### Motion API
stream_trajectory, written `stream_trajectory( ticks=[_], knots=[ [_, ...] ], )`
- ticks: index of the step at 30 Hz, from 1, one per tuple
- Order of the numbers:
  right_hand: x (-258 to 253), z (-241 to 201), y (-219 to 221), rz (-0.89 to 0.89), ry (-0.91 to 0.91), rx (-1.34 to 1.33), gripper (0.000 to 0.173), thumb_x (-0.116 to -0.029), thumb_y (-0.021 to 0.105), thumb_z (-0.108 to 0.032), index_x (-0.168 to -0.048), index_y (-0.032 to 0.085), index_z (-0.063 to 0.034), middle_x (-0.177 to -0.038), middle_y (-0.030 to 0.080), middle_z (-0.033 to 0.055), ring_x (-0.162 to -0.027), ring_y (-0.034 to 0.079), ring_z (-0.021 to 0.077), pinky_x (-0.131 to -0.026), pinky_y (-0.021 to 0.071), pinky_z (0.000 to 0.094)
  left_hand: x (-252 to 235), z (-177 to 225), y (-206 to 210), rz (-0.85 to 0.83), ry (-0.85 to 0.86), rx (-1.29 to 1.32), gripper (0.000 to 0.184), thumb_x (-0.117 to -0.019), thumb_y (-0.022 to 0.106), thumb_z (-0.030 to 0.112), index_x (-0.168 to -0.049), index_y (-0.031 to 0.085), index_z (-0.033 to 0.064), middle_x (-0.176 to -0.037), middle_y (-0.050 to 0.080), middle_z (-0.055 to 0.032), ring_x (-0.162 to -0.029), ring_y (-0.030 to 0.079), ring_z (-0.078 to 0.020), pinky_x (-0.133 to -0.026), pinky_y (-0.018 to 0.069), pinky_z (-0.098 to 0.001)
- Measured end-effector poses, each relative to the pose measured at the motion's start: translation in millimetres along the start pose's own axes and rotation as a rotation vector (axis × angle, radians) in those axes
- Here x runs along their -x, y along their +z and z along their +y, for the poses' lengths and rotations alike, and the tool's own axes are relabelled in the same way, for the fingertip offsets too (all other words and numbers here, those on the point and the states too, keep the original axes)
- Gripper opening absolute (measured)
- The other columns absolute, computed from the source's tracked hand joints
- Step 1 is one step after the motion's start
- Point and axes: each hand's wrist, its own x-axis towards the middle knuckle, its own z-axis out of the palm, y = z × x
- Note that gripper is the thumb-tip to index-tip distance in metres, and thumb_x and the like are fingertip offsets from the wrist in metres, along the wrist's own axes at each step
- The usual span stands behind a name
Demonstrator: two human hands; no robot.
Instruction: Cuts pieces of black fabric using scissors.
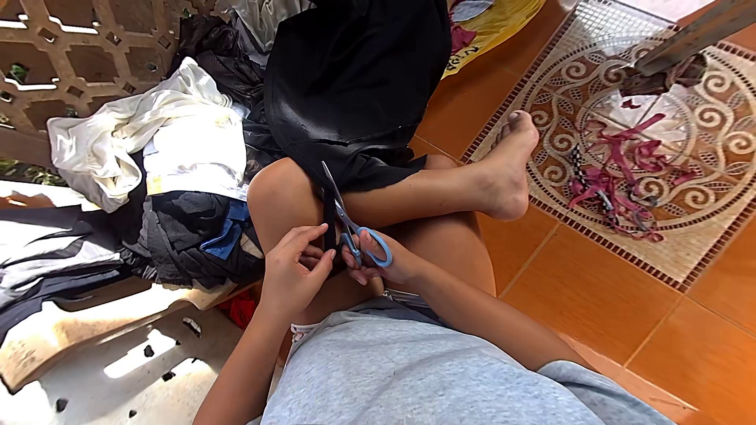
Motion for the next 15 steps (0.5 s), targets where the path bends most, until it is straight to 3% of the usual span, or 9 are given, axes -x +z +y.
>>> stream_trajectory(
  ticks=[3,6,7,8,10,12,15],
  knots=[
    [-2,2,-1,-0.005,0.011,0.011,0.058,-0.0908,0.053,-0.075,-0.084,0.059,-0.0178,-0.065,0.061,-0.0118,-0.051,0.054,-0.0045,-0.047,0.0396,0.0101,-23,6,-13,0.148,0.073,-0.111,0.031,-0.0906,0.068,0.01,-0.115,0.069,-0.0083,-0.108,0.071,-0.0155,-0.085,0.071,-0.0058,-0.076,0.0592,-0.019],
    [-3,3,0,0.002,0.025,0.008,0.059,-0.0885,0.053,-0.077,-0.084,0.058,-0.0179,-0.065,0.06,-0.011,-0.051,0.053,-0.0041,-0.046,0.0383,0.0102,-55,10,-15,0.148,0.104,-0.319,0.029,-0.0953,0.062,0.01,-0.119,0.07,-0.0045,-0.109,0.071,-0.0174,-0.085,0.071,-0.0141,-0.076,0.0594,-0.0266],
    [-3,4,0,0.006,0.028,0.004,0.059,-0.0888,0.053,-0.077,-0.084,0.058,-0.0176,-0.065,0.06,-0.0106,-0.051,0.053,-0.004,-0.046,0.0381,0.0101,-68,9,-15,0.109,0.113,-0.41,0.03,-0.0968,0.061,0.011,-0.121,0.07,-0.0026,-0.112,0.071,-0.0176,-0.09,0.07,-0.0202,-0.08,0.0586,-0.0336],
    [-2,4,0,0.008,0.03,-0.003,0.059,-0.0892,0.054,-0.076,-0.084,0.058,-0.0173,-0.065,0.06,-0.0103,-0.051,0.053,-0.0038,-0.046,0.0384,0.0101,-81,7,-16,0.047,0.122,-0.471,0.032,-0.0967,0.06,0.01,-0.124,0.069,-0.0021,-0.12,0.069,-0.0199,-0.104,0.069,-0.0304,-0.091,0.0548,-0.0462],
    [-2,4,-1,0.016,0.036,0.0,0.059,-0.089,0.054,-0.076,-0.083,0.058,-0.0174,-0.065,0.06,-0.0102,-0.05,0.053,-0.004,-0.045,0.0374,0.0099,-106,-3,-18,-0.127,0.147,-0.541,0.035,-0.096,0.058,0.007,-0.128,0.069,0.0001,-0.132,0.064,-0.0224,-0.126,0.058,-0.042,-0.101,0.0442,-0.0615],
    [0,5,-3,0.013,0.034,0.003,0.059,-0.0884,0.055,-0.076,-0.084,0.058,-0.0174,-0.064,0.06,-0.0103,-0.049,0.052,-0.0042,-0.044,0.0366,0.0099,-123,-12,-19,-0.285,0.196,-0.525,0.034,-0.097,0.053,0.004,-0.126,0.071,0.0014,-0.133,0.065,-0.0203,-0.128,0.058,-0.0401,-0.104,0.0416,-0.0637],
    [4,3,-6,0.006,0.045,0.008,0.059,-0.0874,0.057,-0.076,-0.084,0.058,-0.0171,-0.064,0.059,-0.0106,-0.048,0.051,-0.0047,-0.044,0.0356,0.0097,-143,-19,-24,-0.392,0.234,-0.422,0.031,-0.0996,0.053,0.003,-0.124,0.071,-0.0007,-0.118,0.071,-0.0199,-0.114,0.067,-0.0356,-0.1,0.0488,-0.0562]
  ],
)
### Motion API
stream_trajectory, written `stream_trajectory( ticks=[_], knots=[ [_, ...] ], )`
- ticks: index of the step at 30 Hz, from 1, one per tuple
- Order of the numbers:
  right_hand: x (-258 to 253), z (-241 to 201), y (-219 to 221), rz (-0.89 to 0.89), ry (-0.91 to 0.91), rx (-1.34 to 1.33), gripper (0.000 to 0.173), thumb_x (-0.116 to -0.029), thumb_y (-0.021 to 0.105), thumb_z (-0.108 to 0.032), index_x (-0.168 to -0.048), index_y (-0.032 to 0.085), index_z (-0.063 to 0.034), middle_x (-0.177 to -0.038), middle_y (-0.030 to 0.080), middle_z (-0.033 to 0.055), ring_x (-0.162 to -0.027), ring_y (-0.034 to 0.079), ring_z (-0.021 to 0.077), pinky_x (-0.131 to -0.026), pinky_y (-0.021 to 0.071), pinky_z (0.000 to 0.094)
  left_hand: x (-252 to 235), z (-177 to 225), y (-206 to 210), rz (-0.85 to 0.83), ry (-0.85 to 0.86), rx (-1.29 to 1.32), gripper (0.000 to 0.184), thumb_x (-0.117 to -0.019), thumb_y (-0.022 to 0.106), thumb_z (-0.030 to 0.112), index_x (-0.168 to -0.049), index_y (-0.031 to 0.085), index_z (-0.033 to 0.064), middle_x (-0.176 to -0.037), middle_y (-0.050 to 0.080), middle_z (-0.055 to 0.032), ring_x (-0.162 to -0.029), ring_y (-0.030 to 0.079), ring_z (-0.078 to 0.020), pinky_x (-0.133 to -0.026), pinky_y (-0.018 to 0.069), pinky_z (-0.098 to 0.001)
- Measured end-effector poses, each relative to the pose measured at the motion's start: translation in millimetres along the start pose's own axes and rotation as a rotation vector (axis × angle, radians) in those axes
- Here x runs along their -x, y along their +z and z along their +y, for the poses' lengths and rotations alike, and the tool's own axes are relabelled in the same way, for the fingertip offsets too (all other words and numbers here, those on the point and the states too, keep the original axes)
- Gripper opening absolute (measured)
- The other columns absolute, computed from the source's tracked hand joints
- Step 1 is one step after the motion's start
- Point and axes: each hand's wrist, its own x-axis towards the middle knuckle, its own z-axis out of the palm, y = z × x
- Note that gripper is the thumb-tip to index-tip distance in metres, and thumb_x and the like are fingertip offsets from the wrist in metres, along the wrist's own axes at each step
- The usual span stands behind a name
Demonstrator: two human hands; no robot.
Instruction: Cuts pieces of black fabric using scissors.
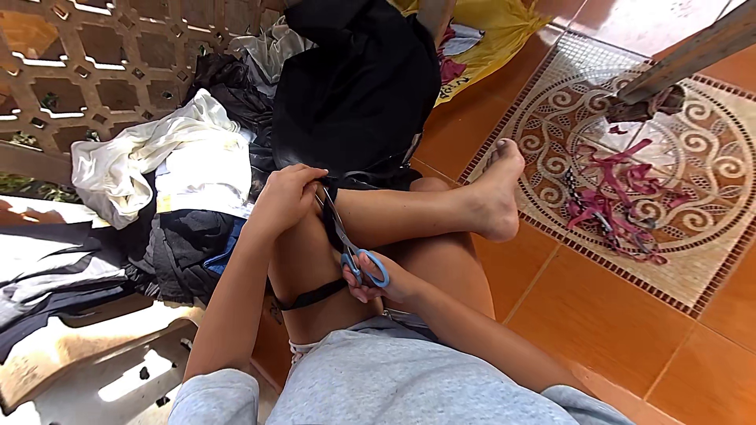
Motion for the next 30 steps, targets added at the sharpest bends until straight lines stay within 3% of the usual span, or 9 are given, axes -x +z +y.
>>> stream_trajectory(
  ticks=[3,7,10,15,21,23,26,30],
  knots=[
    [2,0,0,0.02,0.016,0.048,0.057,-0.0883,0.058,-0.074,-0.084,0.057,-0.0173,-0.064,0.059,-0.0113,-0.048,0.05,-0.0055,-0.044,0.0341,0.0094,-15,-1,-16,-0.131,-0.085,0.065,0.032,-0.0974,0.055,-0.001,-0.126,0.069,-0.0011,-0.116,0.068,-0.0214,-0.11,0.065,-0.0337,-0.098,0.0497,-0.0496],
    [4,3,0,0.015,-0.01,0.061,0.058,-0.0883,0.056,-0.075,-0.084,0.058,-0.0171,-0.063,0.058,-0.0117,-0.047,0.049,-0.0058,-0.044,0.0343,0.0096,-24,-1,-13,-0.215,-0.043,-0.008,0.023,-0.0978,0.06,0.004,-0.115,0.075,0.0028,-0.115,0.069,-0.0198,-0.114,0.062,-0.0385,-0.097,0.0453,-0.0593],
    [7,3,1,0.005,-0.022,0.043,0.059,-0.0879,0.057,-0.075,-0.084,0.058,-0.0167,-0.064,0.058,-0.0113,-0.048,0.049,-0.0058,-0.044,0.0344,0.0094,-21,-4,-8,-0.203,0.033,-0.024,0.021,-0.099,0.06,0.005,-0.113,0.076,0.003,-0.111,0.07,-0.0179,-0.109,0.063,-0.0376,-0.093,0.0463,-0.0588],
    [17,4,-3,0.003,-0.012,0.115,0.058,-0.0884,0.056,-0.075,-0.085,0.058,-0.0177,-0.067,0.059,-0.0123,-0.051,0.049,-0.0067,-0.045,0.0343,0.0091,-1,-7,6,0.106,0.175,-0.143,0.018,-0.0961,0.061,0.007,-0.102,0.078,0.0042,-0.102,0.073,-0.0151,-0.098,0.068,-0.0341,-0.084,0.0508,-0.0524],
    [49,1,-15,0.01,0.07,0.256,0.055,-0.0884,0.058,-0.074,-0.085,0.059,-0.02,-0.069,0.06,-0.0152,-0.057,0.054,-0.0065,-0.052,0.0417,0.0102,38,12,23,0.381,0.087,-0.254,0.022,-0.0981,0.058,0.011,-0.103,0.079,0.0041,-0.096,0.068,-0.0164,-0.089,0.066,-0.0319,-0.08,0.0514,-0.0469],
    [62,-5,-21,0.016,0.083,0.293,0.055,-0.0873,0.059,-0.075,-0.086,0.06,-0.0203,-0.068,0.06,-0.0155,-0.057,0.055,-0.0058,-0.054,0.0438,0.0113,51,21,28,0.444,0.066,-0.264,0.024,-0.0997,0.055,0.012,-0.103,0.078,0.0045,-0.094,0.069,-0.015,-0.093,0.068,-0.0305,-0.085,0.0537,-0.0464],
    [77,-17,-28,0.014,0.059,0.339,0.056,-0.0872,0.057,-0.076,-0.087,0.059,-0.0196,-0.069,0.06,-0.0154,-0.059,0.056,-0.0059,-0.055,0.0449,0.0112,70,40,35,0.503,0.02,-0.258,0.025,-0.101,0.055,0.013,-0.104,0.078,0.0048,-0.091,0.071,-0.0129,-0.084,0.07,-0.0253,-0.071,0.0553,-0.0392],
    [80,-28,-31,-0.011,0.058,0.379,0.056,-0.0884,0.056,-0.076,-0.088,0.059,-0.0195,-0.069,0.059,-0.0158,-0.06,0.056,-0.0058,-0.056,0.0452,0.0112,84,53,53,0.55,-0.107,-0.038,0.024,-0.1001,0.055,0.01,-0.105,0.075,-0.0008,-0.095,0.076,-0.0119,-0.088,0.072,-0.0139,-0.082,0.0569,-0.0259]
  ],
)
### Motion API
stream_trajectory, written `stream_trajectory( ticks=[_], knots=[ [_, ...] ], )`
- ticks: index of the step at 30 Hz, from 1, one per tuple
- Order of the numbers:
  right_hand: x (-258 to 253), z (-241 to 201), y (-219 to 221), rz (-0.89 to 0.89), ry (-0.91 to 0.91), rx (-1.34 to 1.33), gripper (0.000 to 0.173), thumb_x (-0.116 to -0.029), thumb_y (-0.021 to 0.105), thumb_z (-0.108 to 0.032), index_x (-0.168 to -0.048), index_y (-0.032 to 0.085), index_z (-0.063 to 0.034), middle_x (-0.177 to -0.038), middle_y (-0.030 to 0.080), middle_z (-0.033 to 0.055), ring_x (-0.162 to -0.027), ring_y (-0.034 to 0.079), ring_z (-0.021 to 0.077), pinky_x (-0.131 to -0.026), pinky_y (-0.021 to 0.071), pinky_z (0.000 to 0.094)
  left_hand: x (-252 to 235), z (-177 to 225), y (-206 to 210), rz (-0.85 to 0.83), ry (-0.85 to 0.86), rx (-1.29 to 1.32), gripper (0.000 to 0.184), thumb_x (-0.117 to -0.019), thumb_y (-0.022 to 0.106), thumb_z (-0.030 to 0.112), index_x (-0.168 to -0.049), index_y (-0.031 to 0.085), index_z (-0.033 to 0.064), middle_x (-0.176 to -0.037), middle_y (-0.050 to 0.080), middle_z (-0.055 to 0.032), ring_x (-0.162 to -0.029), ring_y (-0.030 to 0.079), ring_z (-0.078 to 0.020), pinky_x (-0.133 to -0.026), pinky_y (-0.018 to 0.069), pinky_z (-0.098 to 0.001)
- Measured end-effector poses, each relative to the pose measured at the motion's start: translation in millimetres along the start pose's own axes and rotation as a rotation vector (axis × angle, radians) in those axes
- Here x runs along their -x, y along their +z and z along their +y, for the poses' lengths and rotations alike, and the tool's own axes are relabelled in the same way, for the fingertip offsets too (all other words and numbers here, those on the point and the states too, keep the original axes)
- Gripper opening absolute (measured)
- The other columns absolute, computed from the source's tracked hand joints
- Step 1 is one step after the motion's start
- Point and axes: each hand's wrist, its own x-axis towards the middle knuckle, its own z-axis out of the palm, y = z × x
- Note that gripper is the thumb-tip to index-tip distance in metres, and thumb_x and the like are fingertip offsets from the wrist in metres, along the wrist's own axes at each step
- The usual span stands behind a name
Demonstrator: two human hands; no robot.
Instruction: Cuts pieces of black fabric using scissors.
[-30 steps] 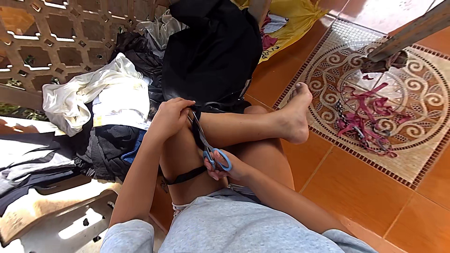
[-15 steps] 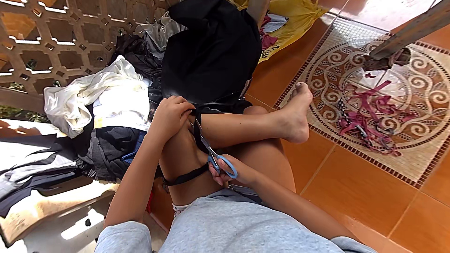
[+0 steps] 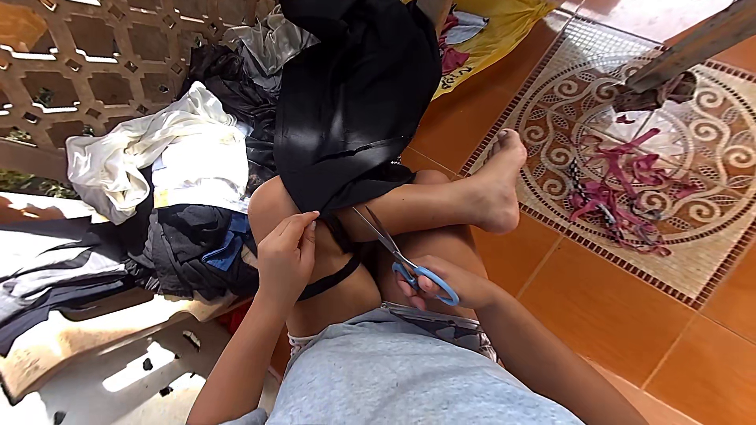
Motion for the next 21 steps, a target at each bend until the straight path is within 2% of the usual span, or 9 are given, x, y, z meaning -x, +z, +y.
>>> stream_trajectory(
  ticks=[4,7,11,14,18,21],
  knots=[
    [-14,-6,5,0.027,0.115,0.1,0.052,-0.0892,0.058,-0.072,-0.086,0.057,-0.0195,-0.066,0.058,-0.0161,-0.058,0.057,-0.0054,-0.056,0.0467,0.0123,3,4,12,0.071,-0.189,0.257,0.021,-0.0967,0.058,0.007,-0.105,0.074,-0.004,-0.095,0.075,-0.0094,-0.084,0.069,-0.0001,-0.08,0.0559,-0.0159],
    [-24,-9,12,0.039,0.145,0.194,0.048,-0.0917,0.058,-0.065,-0.084,0.058,-0.0174,-0.064,0.056,-0.0156,-0.057,0.054,-0.0061,-0.054,0.0438,0.0127,0,10,15,0.118,-0.29,0.422,0.02,-0.0925,0.062,0.006,-0.103,0.073,-0.006,-0.096,0.075,-0.008,-0.083,0.07,0.0004,-0.078,0.0588,-0.0166],
    [-26,-9,18,-0.007,0.19,0.408,0.054,-0.0933,0.055,-0.064,-0.083,0.059,-0.0111,-0.063,0.05,-0.0107,-0.055,0.049,-0.0034,-0.052,0.0396,0.0181,-6,12,16,0.155,-0.445,0.481,0.021,-0.0825,0.081,0.007,-0.101,0.075,-0.0012,-0.089,0.076,-0.0023,-0.072,0.071,-0.0008,-0.07,0.0611,-0.0186],
    [-19,-11,19,-0.039,0.249,0.51,0.053,-0.0944,0.055,-0.058,-0.086,0.061,-0.0062,-0.065,0.05,-0.0052,-0.058,0.049,0.0033,-0.056,0.0402,0.0264,-8,12,15,0.148,-0.511,0.477,0.026,-0.0793,0.081,0.002,-0.104,0.074,-0.0002,-0.091,0.076,-0.0024,-0.068,0.07,-0.0011,-0.065,0.0603,-0.0188],
    [-6,-16,17,-0.07,0.292,0.629,0.053,-0.0943,0.057,-0.058,-0.084,0.06,-0.0053,-0.063,0.046,-0.0024,-0.057,0.046,0.0091,-0.055,0.0367,0.0324,-10,17,15,0.156,-0.541,0.525,0.026,-0.0791,0.073,-0.001,-0.105,0.071,-0.001,-0.092,0.074,-0.0016,-0.067,0.068,-0.0011,-0.064,0.0597,-0.0191],
    [-5,-21,20,-0.12,0.307,0.702,0.055,-0.0941,0.058,-0.056,-0.084,0.06,-0.002,-0.063,0.048,0.0032,-0.059,0.05,0.0174,-0.057,0.038,0.0404,-11,22,18,0.181,-0.496,0.511,0.029,-0.0776,0.084,0.003,-0.102,0.07,-0.0044,-0.093,0.073,-0.0041,-0.075,0.071,-0.0019,-0.071,0.0618,-0.019]
  ],
)
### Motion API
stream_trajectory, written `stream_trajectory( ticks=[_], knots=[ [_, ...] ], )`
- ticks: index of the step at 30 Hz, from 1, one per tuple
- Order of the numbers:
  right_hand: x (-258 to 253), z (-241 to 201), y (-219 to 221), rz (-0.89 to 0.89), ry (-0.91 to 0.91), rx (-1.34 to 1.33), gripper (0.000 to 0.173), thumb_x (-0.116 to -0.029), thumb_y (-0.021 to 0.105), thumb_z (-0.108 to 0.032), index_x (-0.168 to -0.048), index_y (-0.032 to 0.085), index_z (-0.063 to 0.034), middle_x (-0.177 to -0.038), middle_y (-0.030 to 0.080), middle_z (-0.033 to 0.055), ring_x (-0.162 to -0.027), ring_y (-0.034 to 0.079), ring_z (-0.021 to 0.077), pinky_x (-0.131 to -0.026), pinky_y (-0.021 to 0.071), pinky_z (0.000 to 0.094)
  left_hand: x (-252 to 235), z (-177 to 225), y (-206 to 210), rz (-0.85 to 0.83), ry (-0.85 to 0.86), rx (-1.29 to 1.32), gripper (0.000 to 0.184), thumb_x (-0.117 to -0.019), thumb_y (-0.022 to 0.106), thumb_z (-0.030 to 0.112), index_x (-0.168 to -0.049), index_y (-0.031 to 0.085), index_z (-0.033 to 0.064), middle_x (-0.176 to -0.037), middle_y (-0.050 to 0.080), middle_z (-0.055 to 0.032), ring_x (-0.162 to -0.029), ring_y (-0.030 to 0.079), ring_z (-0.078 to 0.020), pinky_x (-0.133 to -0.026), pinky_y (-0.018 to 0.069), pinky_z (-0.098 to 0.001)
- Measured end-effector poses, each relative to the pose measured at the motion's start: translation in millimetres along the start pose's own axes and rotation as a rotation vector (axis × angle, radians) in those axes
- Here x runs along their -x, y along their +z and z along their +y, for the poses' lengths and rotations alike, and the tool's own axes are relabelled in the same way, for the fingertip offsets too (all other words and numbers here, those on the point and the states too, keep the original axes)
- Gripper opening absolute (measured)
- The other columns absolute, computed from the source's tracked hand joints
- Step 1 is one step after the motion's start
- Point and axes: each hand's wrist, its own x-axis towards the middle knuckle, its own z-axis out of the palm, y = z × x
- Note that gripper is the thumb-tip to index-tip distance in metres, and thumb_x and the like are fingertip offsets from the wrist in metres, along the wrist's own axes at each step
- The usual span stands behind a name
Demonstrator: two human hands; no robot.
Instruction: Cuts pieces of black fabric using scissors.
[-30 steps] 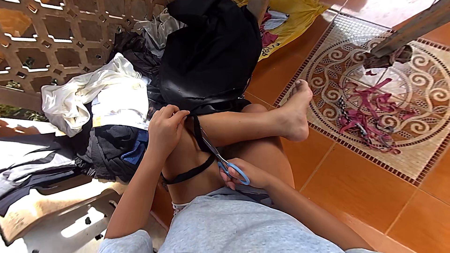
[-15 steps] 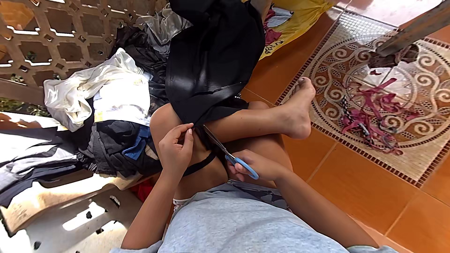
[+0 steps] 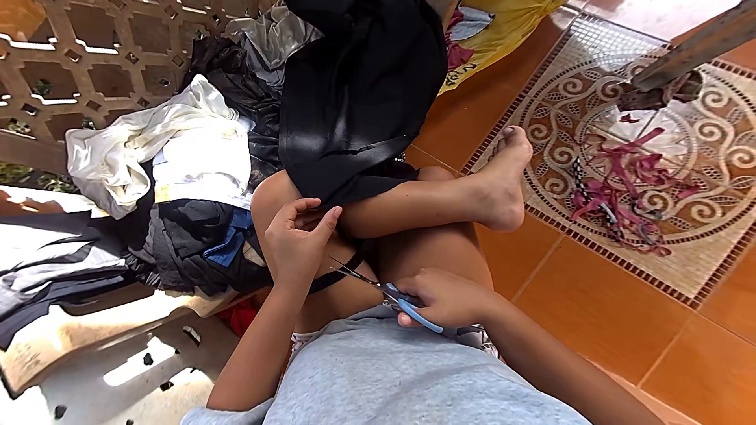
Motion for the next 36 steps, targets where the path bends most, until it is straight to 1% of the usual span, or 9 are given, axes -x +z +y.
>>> stream_trajectory(
  ticks=[4,6,7,8,11,14,20,26,36],
  knots=[
    [-6,1,5,-0.064,-0.073,-0.076,0.053,-0.0946,0.06,-0.054,-0.083,0.059,-0.0017,-0.063,0.047,0.0014,-0.058,0.047,0.0129,-0.055,0.0363,0.0358,1,-7,6,0.037,0.112,-0.127,0.026,-0.0776,0.083,0.002,-0.098,0.07,-0.0068,-0.094,0.071,-0.0107,-0.078,0.071,-0.0036,-0.072,0.0608,-0.0183],
    [-7,9,8,-0.077,-0.187,-0.265,0.054,-0.0934,0.058,-0.059,-0.082,0.06,-0.0061,-0.061,0.049,-0.0081,-0.054,0.047,-0.001,-0.051,0.037,0.0204,3,-9,5,0.022,0.125,-0.125,0.027,-0.0784,0.079,-0.002,-0.103,0.069,-0.008,-0.098,0.071,-0.0118,-0.077,0.07,-0.0029,-0.071,0.0603,-0.0176],
    [-8,15,8,-0.08,-0.262,-0.404,0.056,-0.0925,0.058,-0.065,-0.082,0.06,-0.0097,-0.062,0.053,-0.0126,-0.054,0.051,-0.0066,-0.051,0.0414,0.0137,4,-10,4,0.006,0.137,-0.112,0.029,-0.0789,0.077,-0.003,-0.106,0.069,-0.0084,-0.099,0.071,-0.0118,-0.076,0.07,-0.0024,-0.071,0.0601,-0.0174],
    [-8,20,8,-0.086,-0.336,-0.54,0.058,-0.0916,0.057,-0.07,-0.085,0.06,-0.0127,-0.065,0.057,-0.0146,-0.058,0.055,-0.0082,-0.054,0.0447,0.0113,5,-12,1,-0.012,0.153,-0.105,0.03,-0.0795,0.076,-0.003,-0.109,0.069,-0.0084,-0.101,0.071,-0.0115,-0.076,0.07,-0.0019,-0.072,0.0599,-0.0173],
    [-7,31,4,-0.075,-0.452,-0.756,0.059,-0.0917,0.05,-0.075,-0.091,0.061,-0.0178,-0.072,0.06,-0.015,-0.063,0.057,-0.0068,-0.057,0.0457,0.0111,5,-18,-7,-0.054,0.213,-0.095,0.031,-0.0829,0.073,-0.001,-0.114,0.073,-0.0048,-0.105,0.073,-0.0097,-0.079,0.068,-0.0003,-0.073,0.0584,-0.0161],
    [-10,34,3,-0.013,-0.39,-0.753,0.056,-0.0929,0.05,-0.074,-0.09,0.059,-0.0183,-0.071,0.059,-0.0151,-0.061,0.056,-0.007,-0.056,0.0442,0.0103,6,-18,-9,-0.074,0.214,-0.128,0.029,-0.0845,0.072,0.001,-0.113,0.075,-0.0029,-0.106,0.073,-0.0106,-0.08,0.067,0.0008,-0.072,0.0566,-0.0142],
    [-31,13,10,0.046,-0.314,-0.782,0.056,-0.0907,0.053,-0.075,-0.086,0.059,-0.0196,-0.069,0.058,-0.0156,-0.059,0.055,-0.0069,-0.054,0.0429,0.0102,13,-18,-11,-0.081,0.183,-0.09,0.039,-0.0828,0.074,0.003,-0.12,0.07,-0.0067,-0.114,0.07,-0.0137,-0.075,0.065,0.0011,-0.068,0.0561,-0.0139],
    [-57,-5,10,0.049,-0.364,-0.823,0.053,-0.0944,0.053,-0.07,-0.087,0.058,-0.0179,-0.067,0.057,-0.0156,-0.056,0.052,-0.0076,-0.05,0.0403,0.009,21,-20,-9,-0.062,0.19,-0.038,0.042,-0.0827,0.076,0.002,-0.122,0.067,-0.0113,-0.117,0.068,-0.0171,-0.078,0.068,-0.0009,-0.071,0.0585,-0.0156],
    [-68,-12,8,0.109,-0.356,-0.824,0.047,-0.0954,0.056,-0.064,-0.084,0.057,-0.0189,-0.067,0.056,-0.0161,-0.058,0.054,-0.0069,-0.054,0.0429,0.0099,22,-26,-9,-0.052,0.2,-0.03,0.046,-0.0826,0.078,0.003,-0.125,0.065,-0.0122,-0.126,0.061,-0.0204,-0.077,0.067,-0.0006,-0.069,0.0588,-0.0154]
  ],
)
